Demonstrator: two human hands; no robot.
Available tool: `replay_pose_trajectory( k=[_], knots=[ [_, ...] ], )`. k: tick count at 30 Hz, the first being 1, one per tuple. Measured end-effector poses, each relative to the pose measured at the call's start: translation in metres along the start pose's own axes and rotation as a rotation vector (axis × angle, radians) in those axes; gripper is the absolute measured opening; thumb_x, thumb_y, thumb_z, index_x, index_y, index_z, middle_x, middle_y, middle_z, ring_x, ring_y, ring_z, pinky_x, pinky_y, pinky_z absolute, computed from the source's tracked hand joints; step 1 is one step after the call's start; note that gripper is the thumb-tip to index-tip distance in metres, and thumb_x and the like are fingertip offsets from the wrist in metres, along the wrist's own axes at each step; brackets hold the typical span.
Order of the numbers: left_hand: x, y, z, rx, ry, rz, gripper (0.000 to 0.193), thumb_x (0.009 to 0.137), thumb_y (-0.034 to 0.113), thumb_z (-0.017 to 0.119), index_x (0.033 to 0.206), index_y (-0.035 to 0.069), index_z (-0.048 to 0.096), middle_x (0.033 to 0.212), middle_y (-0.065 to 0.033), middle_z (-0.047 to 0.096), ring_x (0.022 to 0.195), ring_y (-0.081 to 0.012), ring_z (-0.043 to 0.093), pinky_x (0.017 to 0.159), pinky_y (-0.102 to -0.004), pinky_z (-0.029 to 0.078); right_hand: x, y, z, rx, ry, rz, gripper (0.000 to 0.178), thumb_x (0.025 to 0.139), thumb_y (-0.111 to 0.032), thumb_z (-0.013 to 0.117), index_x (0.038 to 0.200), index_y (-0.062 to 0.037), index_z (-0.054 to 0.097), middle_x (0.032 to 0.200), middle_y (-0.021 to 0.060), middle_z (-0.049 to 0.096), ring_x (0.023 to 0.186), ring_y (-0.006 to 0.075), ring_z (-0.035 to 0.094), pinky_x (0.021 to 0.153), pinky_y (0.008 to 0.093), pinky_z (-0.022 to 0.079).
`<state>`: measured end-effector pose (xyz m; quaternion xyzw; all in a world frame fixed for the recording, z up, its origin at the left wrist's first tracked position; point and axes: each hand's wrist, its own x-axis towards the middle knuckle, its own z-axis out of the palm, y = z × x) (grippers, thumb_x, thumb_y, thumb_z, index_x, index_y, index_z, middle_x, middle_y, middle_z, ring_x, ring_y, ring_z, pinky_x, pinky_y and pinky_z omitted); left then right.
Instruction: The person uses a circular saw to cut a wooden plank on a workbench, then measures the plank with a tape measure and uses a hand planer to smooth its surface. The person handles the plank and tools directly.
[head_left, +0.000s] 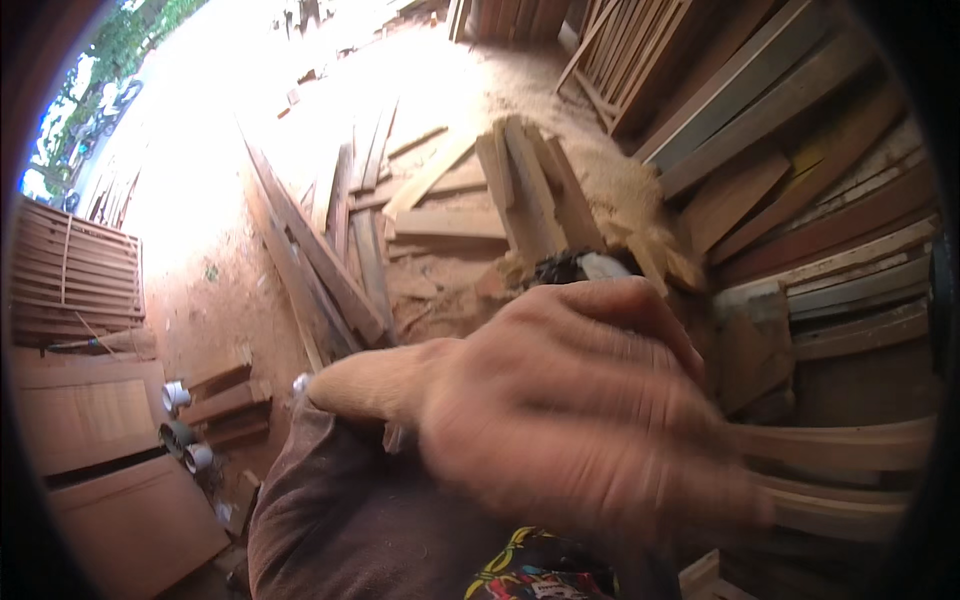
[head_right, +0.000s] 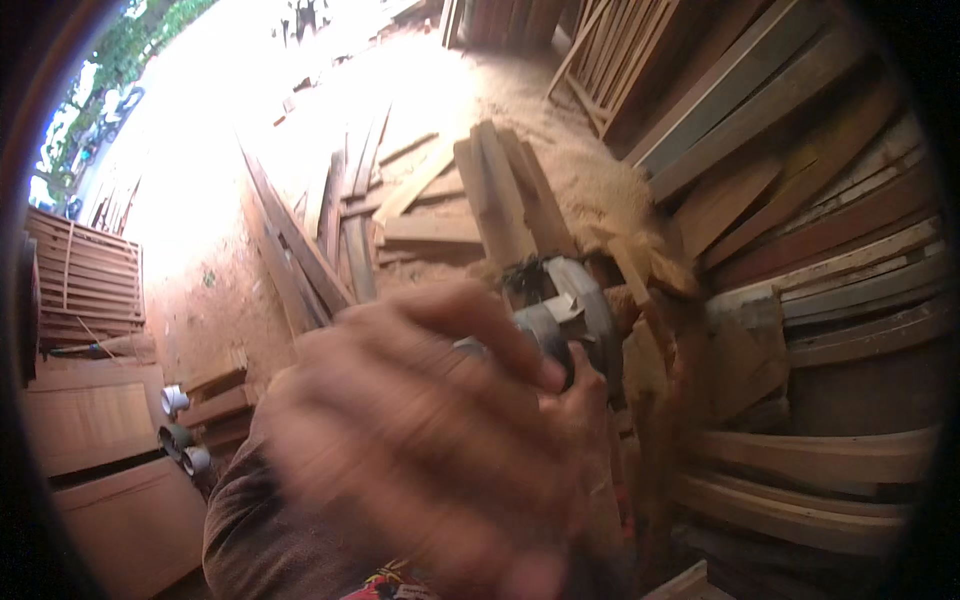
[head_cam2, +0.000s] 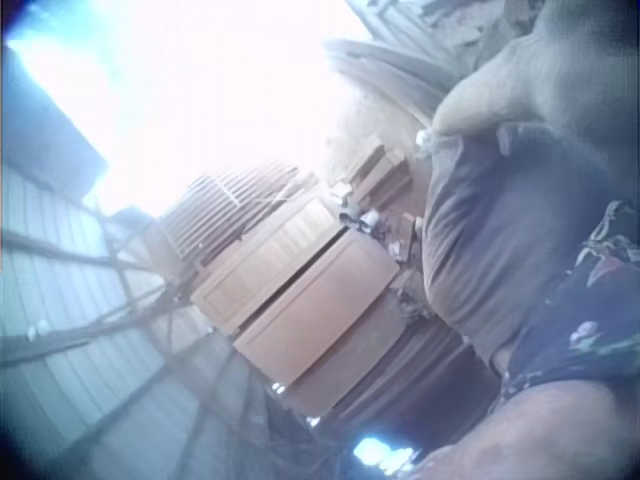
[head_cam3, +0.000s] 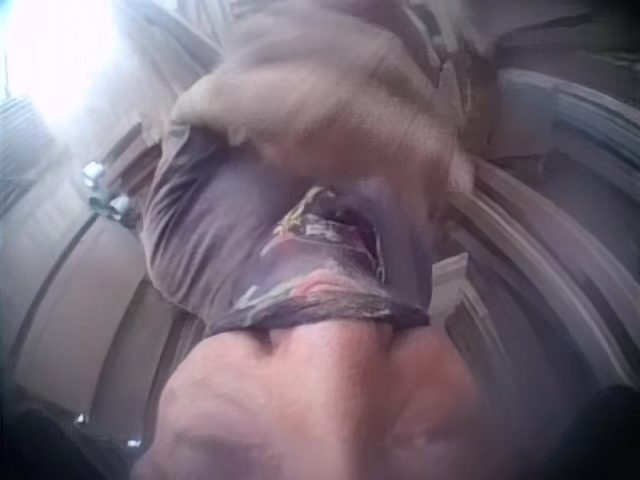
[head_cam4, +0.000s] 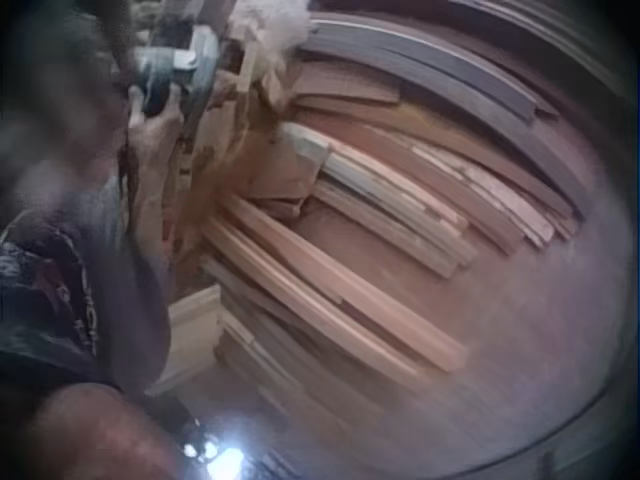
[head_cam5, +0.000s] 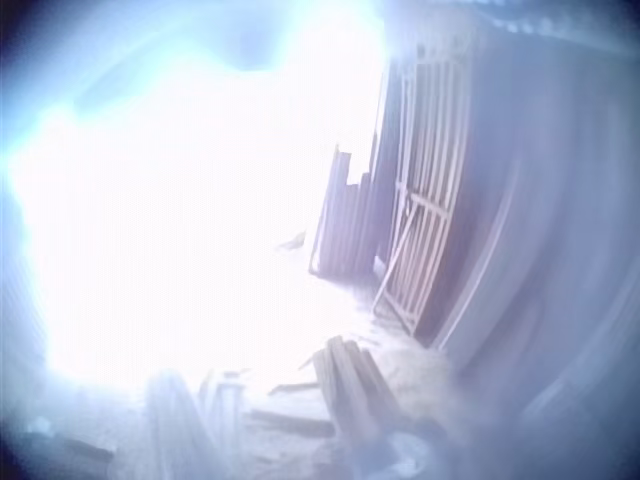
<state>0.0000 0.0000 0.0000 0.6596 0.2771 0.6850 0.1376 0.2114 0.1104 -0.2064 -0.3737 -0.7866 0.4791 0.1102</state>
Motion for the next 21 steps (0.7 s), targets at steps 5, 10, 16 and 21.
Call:
replay_pose_trajectory(
  k=[5, 10, 16, 21],
  knots=[
    [-0.028, -0.003, -0.004, -0.111, 0.196, 0.043, 0.023, 0.104, 0.018, 0.071, 0.121, 0.003, 0.071, 0.101, -0.0124, 0.076, 0.088, -0.0252, 0.075, 0.077, -0.0408, 0.059, -0.012, -0.023, -0.024, 0.171, 0.104, 0.118, 0.034, 0.096, -0.015, 0.085, 0.122, 0.0029, 0.072, 0.09, 0.005, 0.074, 0.081, 0.0135, 0.07, 0.077, 0.0326, 0.057],
    [-0.057, 0.01, -0.004, -0.078, 0.339, -0.078, 0.022, 0.104, 0.014, 0.07, 0.121, 0.0, 0.071, 0.102, -0.0141, 0.076, 0.086, -0.0236, 0.075, 0.074, -0.0383, 0.059, -0.007, -0.034, -0.025, 0.199, 0.018, 0.26, 0.033, 0.096, -0.017, 0.086, 0.119, 0.0027, 0.073, 0.094, 0.0042, 0.075, 0.087, 0.0139, 0.07, 0.081, 0.0328, 0.057],
    [-0.075, 0.029, 0.002, -0.077, 0.391, -0.126, 0.021, 0.104, 0.01, 0.069, 0.121, -0.003, 0.071, 0.102, -0.0161, 0.077, 0.083, -0.0216, 0.076, 0.07, -0.0352, 0.06, -0.021, -0.031, -0.018, 0.197, 0.206, 0.259, 0.028, 0.095, -0.022, 0.088, 0.109, 0.0007, 0.077, 0.091, 0.0031, 0.074, 0.085, 0.0122, 0.068, 0.076, 0.0305, 0.054],
    [-0.073, 0.043, 0.014, -0.091, 0.359, -0.099, 0.02, 0.104, 0.006, 0.068, 0.12, -0.005, 0.071, 0.102, -0.0177, 0.077, 0.081, -0.0199, 0.076, 0.067, -0.0326, 0.06, -0.083, -0.051, -0.032, 0.38, 0.382, 0.368, 0.02, 0.094, -0.018, 0.086, 0.103, -0.0026, 0.078, 0.077, -0.0021, 0.068, 0.06, 0.0065, 0.053, 0.054, 0.0269, 0.039]
  ],
)
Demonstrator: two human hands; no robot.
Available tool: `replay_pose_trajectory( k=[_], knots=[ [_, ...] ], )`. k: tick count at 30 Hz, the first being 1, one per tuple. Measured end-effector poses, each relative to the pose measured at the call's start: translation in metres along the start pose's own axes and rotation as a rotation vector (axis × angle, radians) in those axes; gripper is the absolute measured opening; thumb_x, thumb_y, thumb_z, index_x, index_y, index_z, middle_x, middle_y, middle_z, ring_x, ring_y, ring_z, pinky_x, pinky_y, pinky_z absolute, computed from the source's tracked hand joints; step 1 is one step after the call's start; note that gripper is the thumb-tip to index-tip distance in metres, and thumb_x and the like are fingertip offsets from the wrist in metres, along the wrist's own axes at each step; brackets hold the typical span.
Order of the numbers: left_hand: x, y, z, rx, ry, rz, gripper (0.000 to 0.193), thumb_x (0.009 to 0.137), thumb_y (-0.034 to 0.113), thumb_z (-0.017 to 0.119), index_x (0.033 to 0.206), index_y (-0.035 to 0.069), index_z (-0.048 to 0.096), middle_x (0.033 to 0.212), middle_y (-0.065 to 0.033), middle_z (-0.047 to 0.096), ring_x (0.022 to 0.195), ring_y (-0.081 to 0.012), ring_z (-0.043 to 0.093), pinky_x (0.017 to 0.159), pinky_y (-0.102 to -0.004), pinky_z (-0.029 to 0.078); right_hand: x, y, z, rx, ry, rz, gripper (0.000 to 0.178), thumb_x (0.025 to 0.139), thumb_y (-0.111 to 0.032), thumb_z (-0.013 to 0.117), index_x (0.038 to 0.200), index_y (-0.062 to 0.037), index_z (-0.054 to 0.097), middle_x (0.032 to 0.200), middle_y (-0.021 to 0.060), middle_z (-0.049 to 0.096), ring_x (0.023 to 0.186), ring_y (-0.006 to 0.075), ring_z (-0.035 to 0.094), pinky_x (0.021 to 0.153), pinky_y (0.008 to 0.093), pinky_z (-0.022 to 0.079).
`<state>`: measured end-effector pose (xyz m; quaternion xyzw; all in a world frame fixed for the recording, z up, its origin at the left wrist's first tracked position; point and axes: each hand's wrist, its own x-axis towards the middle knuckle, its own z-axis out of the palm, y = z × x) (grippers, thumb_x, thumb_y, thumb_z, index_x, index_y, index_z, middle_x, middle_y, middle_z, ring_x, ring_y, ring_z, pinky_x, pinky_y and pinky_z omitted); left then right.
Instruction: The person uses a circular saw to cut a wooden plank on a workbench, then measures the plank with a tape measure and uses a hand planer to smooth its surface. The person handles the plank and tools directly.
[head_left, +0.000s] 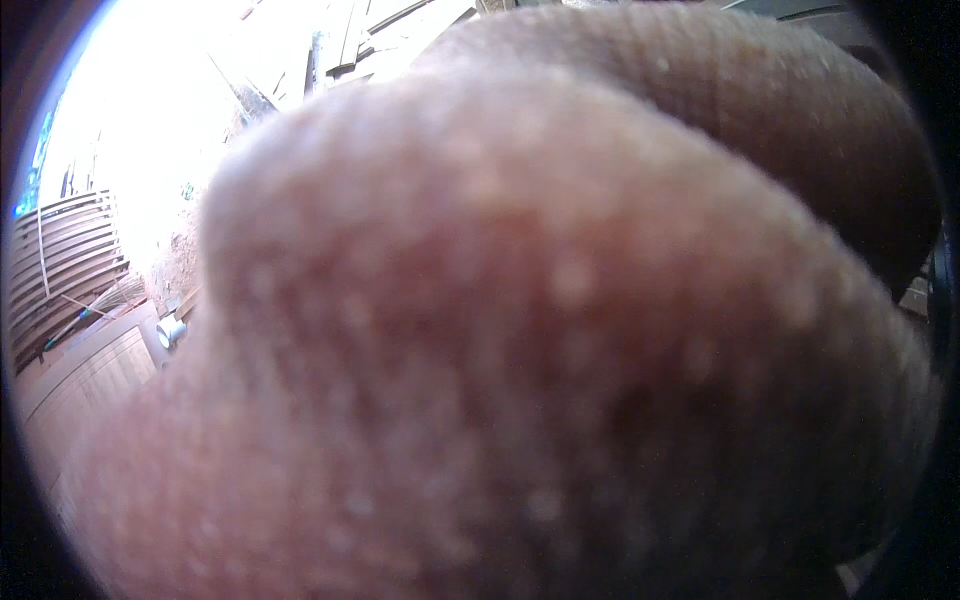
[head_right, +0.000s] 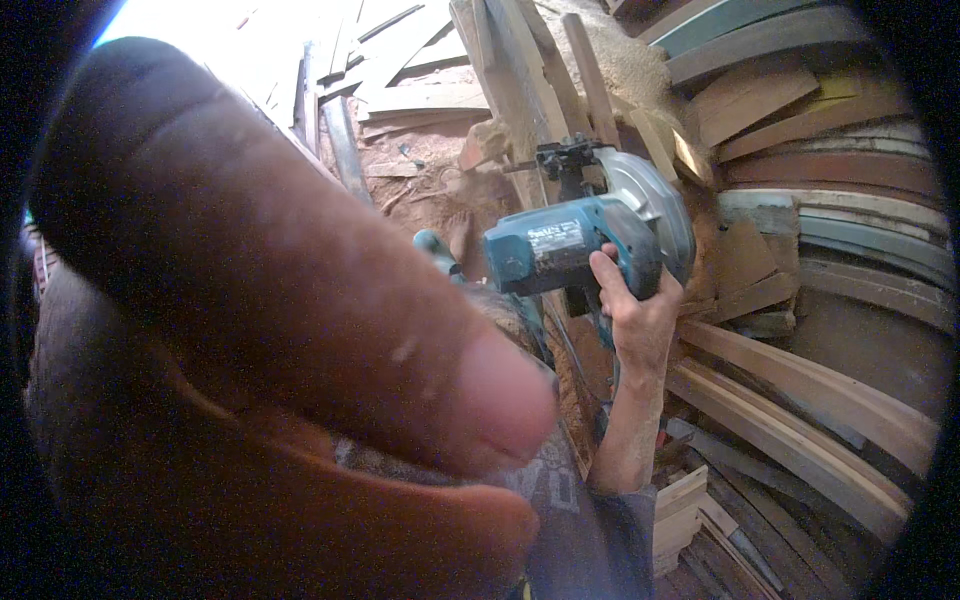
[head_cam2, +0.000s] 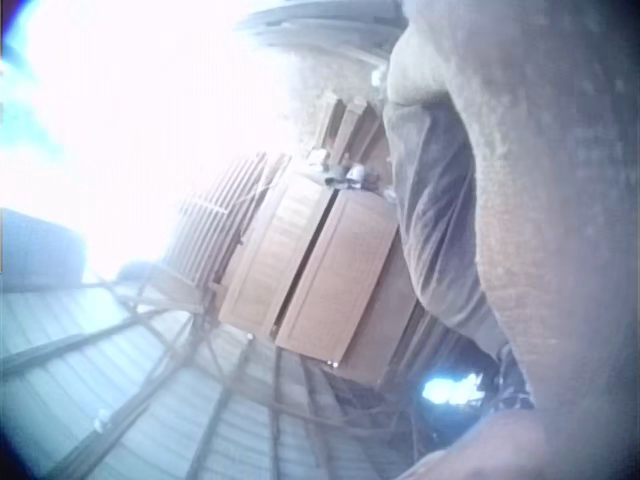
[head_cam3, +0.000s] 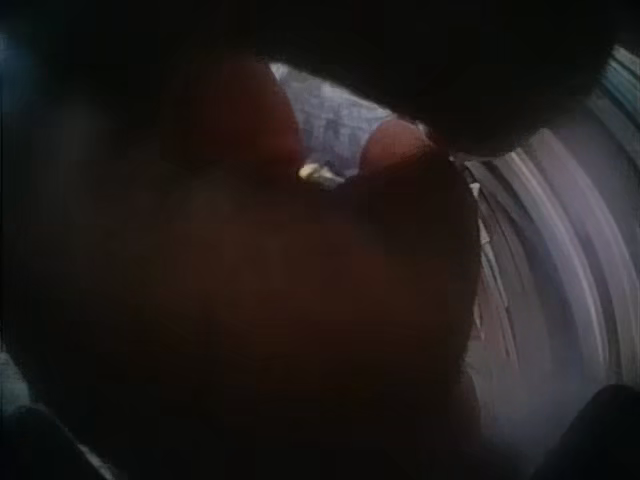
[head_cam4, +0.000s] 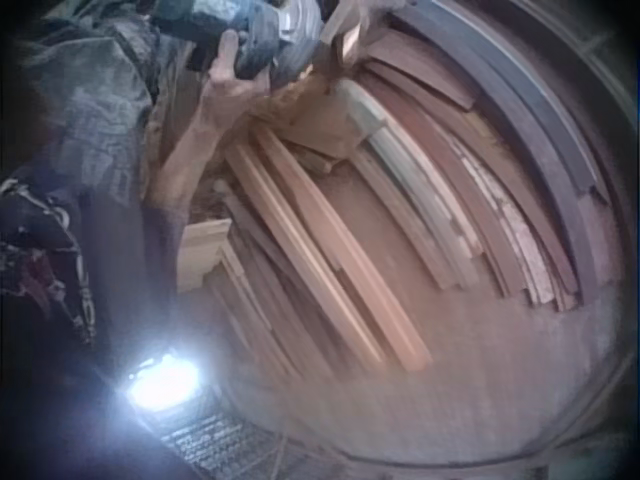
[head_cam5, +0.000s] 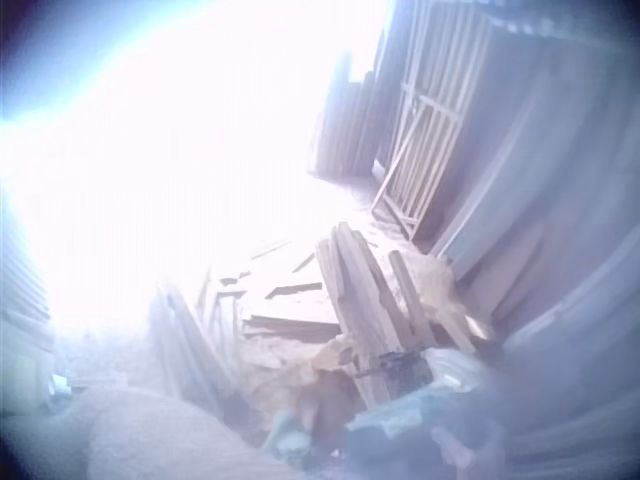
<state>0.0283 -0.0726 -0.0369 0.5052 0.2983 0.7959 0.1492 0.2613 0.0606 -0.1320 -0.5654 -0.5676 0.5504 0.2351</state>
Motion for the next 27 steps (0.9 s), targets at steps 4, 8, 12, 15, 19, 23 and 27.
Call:
replay_pose_trajectory(
  k=[4, 8, 12, 15, 19, 23, 27],
  knots=[
    [-0.02, 0.014, 0.016, 0.03, 0.026, -0.023, 0.019, 0.104, 0.004, 0.067, 0.12, -0.007, 0.071, 0.103, -0.019, 0.077, 0.079, -0.0186, 0.076, 0.065, -0.0305, 0.06, -0.077, 0.028, -0.06, -0.042, 0.047, 0.004, 0.023, 0.094, -0.019, 0.088, 0.106, -0.0024, 0.078, 0.073, -0.0016, 0.066, 0.059, 0.0059, 0.052, 0.053, 0.0262, 0.038],
    [-0.009, -0.036, 0.0, 0.033, -0.004, -0.16, 0.019, 0.104, 0.001, 0.067, 0.12, -0.01, 0.07, 0.103, -0.0204, 0.077, 0.077, -0.0173, 0.077, 0.063, -0.0285, 0.06, -0.092, 0.044, -0.073, -0.082, 0.129, 0.002, 0.026, 0.094, -0.018, 0.088, 0.111, -0.0007, 0.078, 0.088, 0.0027, 0.075, 0.077, 0.012, 0.066, 0.071, 0.0311, 0.052],
    [-0.041, -0.069, -0.004, 0.241, -0.19, -0.543, 0.017, 0.106, 0.005, 0.069, 0.121, -0.002, 0.074, 0.104, -0.0148, 0.078, 0.083, -0.0138, 0.077, 0.067, -0.0275, 0.063, -0.107, 0.041, -0.084, -0.145, 0.134, 0.012, 0.029, 0.094, -0.018, 0.089, 0.113, 0.0007, 0.077, 0.099, 0.0049, 0.078, 0.092, 0.0164, 0.07, 0.086, 0.0361, 0.056],
    [-0.096, -0.102, 0.04, 0.188, -0.285, -0.679, 0.017, 0.104, 0.009, 0.073, 0.119, 0.002, 0.077, 0.106, -0.0113, 0.08, 0.086, -0.0131, 0.079, 0.073, -0.0283, 0.065, -0.095, 0.077, -0.097, -0.142, 0.087, -0.061, 0.027, 0.094, -0.018, 0.089, 0.11, 0.0003, 0.077, 0.094, 0.0045, 0.077, 0.085, 0.0152, 0.069, 0.081, 0.0339, 0.056],
    [-0.098, -0.104, 0.094, 0.128, -0.559, -0.56, 0.014, 0.097, 0.004, 0.078, 0.111, 0.002, 0.079, 0.103, -0.0119, 0.081, 0.09, -0.0212, 0.078, 0.079, -0.0336, 0.059, -0.099, 0.064, -0.092, -0.149, 0.007, -0.096, 0.026, 0.093, -0.018, 0.088, 0.109, -0.0006, 0.076, 0.089, 0.008, 0.077, 0.083, 0.0138, 0.071, 0.08, 0.0341, 0.056],
    [-0.1, -0.097, 0.137, 0.054, -0.655, -0.317, 0.018, 0.094, 0.01, 0.081, 0.111, 0.008, 0.078, 0.097, -0.0096, 0.077, 0.087, -0.0271, 0.072, 0.081, -0.0396, 0.052, -0.113, 0.071, -0.083, -0.189, -0.026, -0.389, 0.026, 0.092, -0.01, 0.079, 0.116, -0.0009, 0.074, 0.105, 0.0176, 0.077, 0.098, 0.0267, 0.077, 0.085, 0.0393, 0.059],
    [-0.11, -0.102, 0.158, 0.043, -0.853, -0.309, 0.024, 0.096, 0.018, 0.076, 0.118, 0.01, 0.073, 0.106, -0.0067, 0.072, 0.099, -0.0284, 0.069, 0.086, -0.0432, 0.051, -0.127, 0.101, -0.09, -0.602, -0.19, -0.535, 0.064, 0.089, -0.016, 0.082, 0.145, -0.0008, 0.056, 0.14, 0.0216, 0.062, 0.129, 0.0355, 0.063, 0.105, 0.0474, 0.052]
  ],
)
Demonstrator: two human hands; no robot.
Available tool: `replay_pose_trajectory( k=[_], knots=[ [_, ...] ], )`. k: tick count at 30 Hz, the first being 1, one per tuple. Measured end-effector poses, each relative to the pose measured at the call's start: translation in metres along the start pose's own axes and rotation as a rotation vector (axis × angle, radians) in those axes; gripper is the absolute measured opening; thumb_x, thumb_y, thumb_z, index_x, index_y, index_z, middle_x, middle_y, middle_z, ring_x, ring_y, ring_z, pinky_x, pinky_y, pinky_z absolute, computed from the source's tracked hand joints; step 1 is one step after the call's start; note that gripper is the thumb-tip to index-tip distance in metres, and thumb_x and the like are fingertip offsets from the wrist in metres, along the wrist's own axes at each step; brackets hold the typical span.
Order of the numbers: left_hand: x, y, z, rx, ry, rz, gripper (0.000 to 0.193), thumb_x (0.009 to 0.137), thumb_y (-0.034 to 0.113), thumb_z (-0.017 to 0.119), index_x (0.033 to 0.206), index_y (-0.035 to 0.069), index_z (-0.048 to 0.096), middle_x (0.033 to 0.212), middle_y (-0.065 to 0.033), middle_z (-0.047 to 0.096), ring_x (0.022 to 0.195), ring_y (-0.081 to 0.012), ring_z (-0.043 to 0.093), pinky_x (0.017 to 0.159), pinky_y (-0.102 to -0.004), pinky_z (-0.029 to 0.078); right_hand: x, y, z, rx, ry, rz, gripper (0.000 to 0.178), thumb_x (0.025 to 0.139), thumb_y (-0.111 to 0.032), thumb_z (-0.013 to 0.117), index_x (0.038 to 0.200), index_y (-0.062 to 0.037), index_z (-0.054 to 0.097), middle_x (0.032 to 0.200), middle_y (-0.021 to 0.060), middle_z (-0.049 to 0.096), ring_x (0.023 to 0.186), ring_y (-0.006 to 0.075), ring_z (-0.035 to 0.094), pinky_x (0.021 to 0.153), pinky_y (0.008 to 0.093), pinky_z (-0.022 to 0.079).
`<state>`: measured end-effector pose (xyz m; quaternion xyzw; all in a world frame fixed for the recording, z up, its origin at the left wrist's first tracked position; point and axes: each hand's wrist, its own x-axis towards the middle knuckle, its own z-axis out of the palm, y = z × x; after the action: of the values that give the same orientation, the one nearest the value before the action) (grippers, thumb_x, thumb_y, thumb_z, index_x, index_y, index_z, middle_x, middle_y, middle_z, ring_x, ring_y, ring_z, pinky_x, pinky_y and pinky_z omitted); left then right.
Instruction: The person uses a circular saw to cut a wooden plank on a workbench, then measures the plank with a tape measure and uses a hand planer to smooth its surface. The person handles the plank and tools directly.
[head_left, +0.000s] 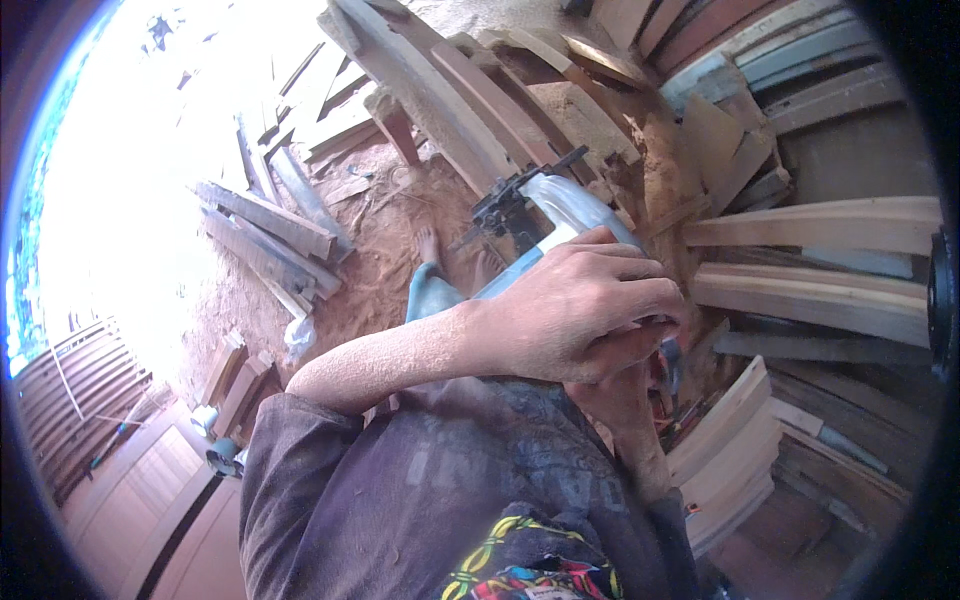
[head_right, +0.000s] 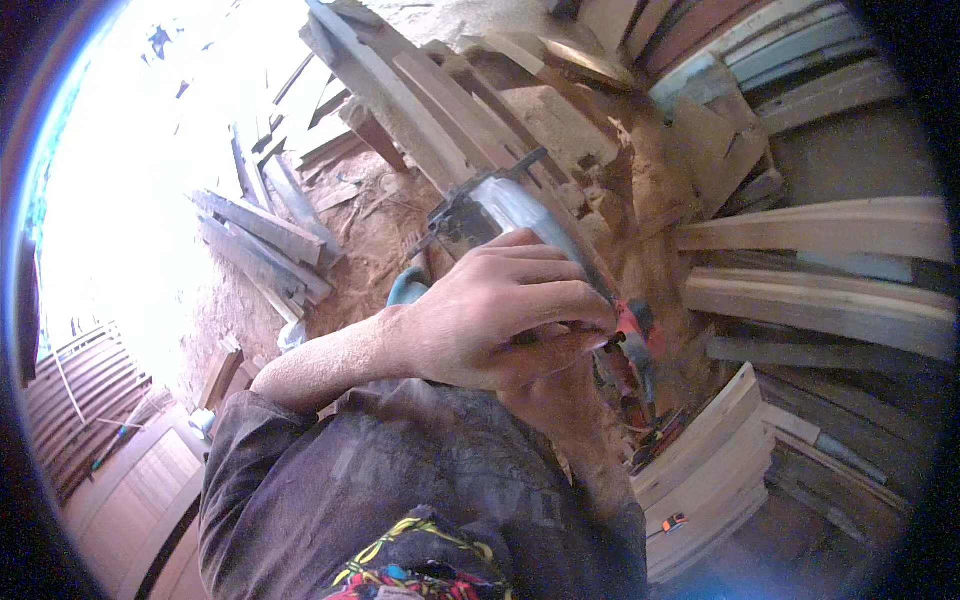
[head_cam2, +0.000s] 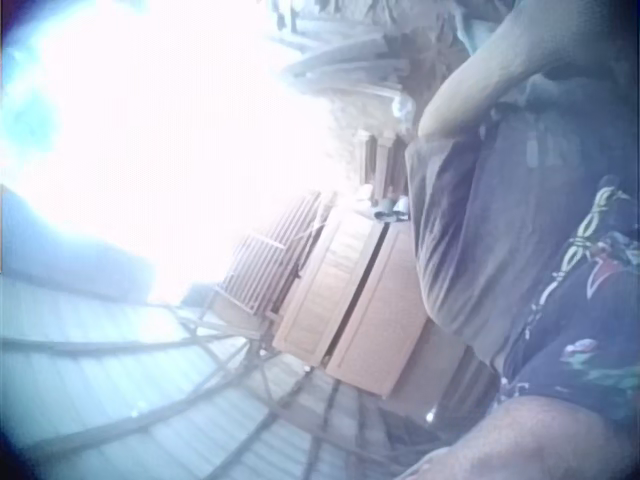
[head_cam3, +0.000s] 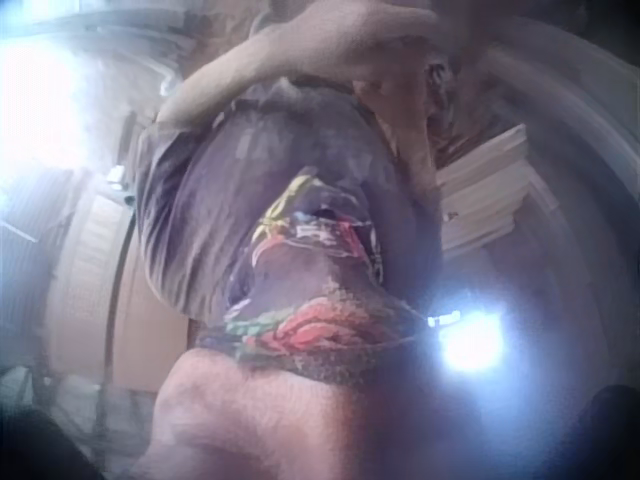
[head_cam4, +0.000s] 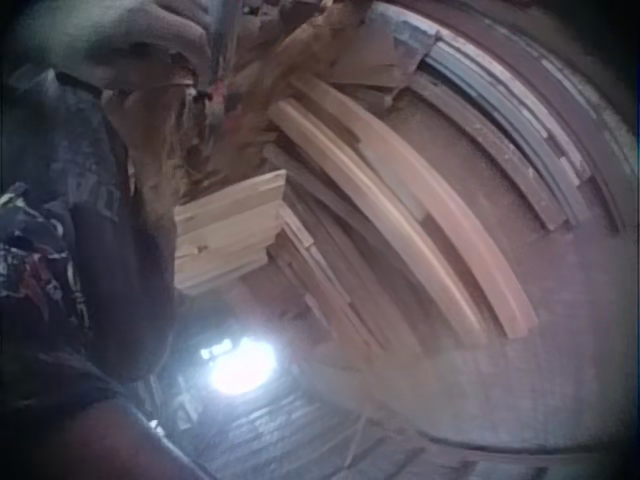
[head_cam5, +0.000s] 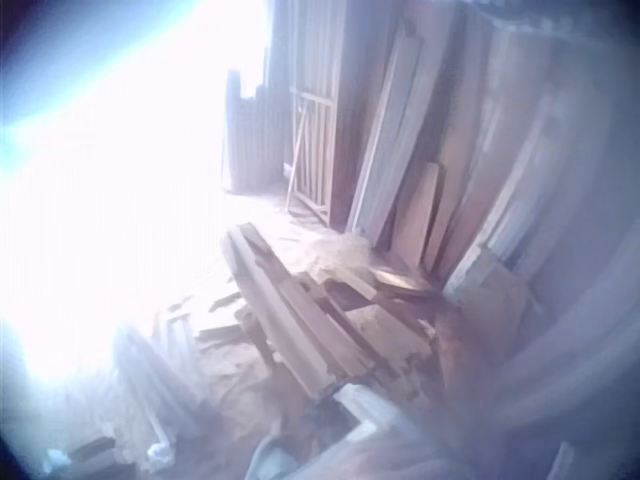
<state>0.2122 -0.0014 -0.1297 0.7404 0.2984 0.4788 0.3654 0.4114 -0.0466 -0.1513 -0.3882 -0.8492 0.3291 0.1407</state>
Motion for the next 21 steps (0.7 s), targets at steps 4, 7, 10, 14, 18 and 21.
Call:
replay_pose_trajectory(
  k=[4, 7, 10, 14, 18, 21],
  knots=[
    [0.011, -0.01, 0.011, 0.134, -0.151, -0.025, 0.028, 0.095, 0.02, 0.076, 0.121, 0.011, 0.072, 0.116, -0.0085, 0.072, 0.108, -0.0305, 0.069, 0.09, -0.0468, 0.052, -0.017, -0.004, 0.026, -0.11, 0.039, 0.059, 0.064, 0.091, -0.023, 0.083, 0.146, -0.0025, 0.058, 0.139, 0.0221, 0.063, 0.125, 0.0396, 0.065, 0.104, 0.0501, 0.052],
    [0.021, -0.012, 0.021, 0.168, -0.3, -0.029, 0.031, 0.094, 0.022, 0.077, 0.122, 0.01, 0.071, 0.12, -0.0104, 0.072, 0.115, -0.0323, 0.069, 0.094, -0.0481, 0.053, -0.025, -0.009, 0.037, -0.418, -0.022, -0.01, 0.062, 0.093, -0.031, 0.083, 0.145, -0.0043, 0.061, 0.141, 0.0227, 0.063, 0.124, 0.0409, 0.065, 0.102, 0.0513, 0.054],
    [0.025, -0.015, 0.021, 0.161, -0.389, -0.074, 0.033, 0.095, 0.023, 0.077, 0.124, 0.009, 0.072, 0.121, -0.0125, 0.073, 0.118, -0.035, 0.069, 0.098, -0.0504, 0.054, -0.007, -0.025, 0.041, -0.175, 0.12, 0.059, 0.058, 0.095, -0.033, 0.083, 0.142, -0.0051, 0.064, 0.136, 0.0216, 0.066, 0.119, 0.0408, 0.068, 0.099, 0.0533, 0.055],
    [0.054, -0.027, 0.031, 0.325, -0.616, -0.113, 0.033, 0.096, 0.023, 0.076, 0.127, 0.01, 0.074, 0.122, -0.0165, 0.074, 0.115, -0.0396, 0.071, 0.096, -0.0513, 0.058, 0.011, -0.025, 0.041, 0.122, 0.166, 0.163, 0.054, 0.096, -0.029, 0.08, 0.142, -0.0059, 0.063, 0.114, 0.0203, 0.075, 0.106, 0.0407, 0.075, 0.094, 0.054, 0.058],
    [0.098, -0.039, 0.099, 0.428, -1.171, -0.165, 0.035, 0.093, 0.025, 0.081, 0.123, 0.008, 0.076, 0.118, -0.0173, 0.077, 0.11, -0.0362, 0.076, 0.094, -0.0516, 0.061, 0.021, -0.037, 0.035, 0.237, 0.055, 0.322, 0.057, 0.085, -0.025, 0.081, 0.135, -0.0022, 0.063, 0.092, 0.0245, 0.076, 0.091, 0.044, 0.077, 0.085, 0.0549, 0.061],
    [0.078, -0.088, 0.16, 0.381, -1.275, -0.055, 0.045, 0.095, 0.026, 0.081, 0.129, -0.001, 0.07, 0.122, -0.0228, 0.076, 0.112, -0.0394, 0.076, 0.092, -0.0528, 0.062, 0.022, -0.037, 0.054, 0.239, 0.172, 0.294, 0.056, 0.079, -0.023, 0.083, 0.126, 0.0001, 0.064, 0.088, 0.0237, 0.076, 0.084, 0.0422, 0.078, 0.08, 0.0539, 0.063]
  ],
)
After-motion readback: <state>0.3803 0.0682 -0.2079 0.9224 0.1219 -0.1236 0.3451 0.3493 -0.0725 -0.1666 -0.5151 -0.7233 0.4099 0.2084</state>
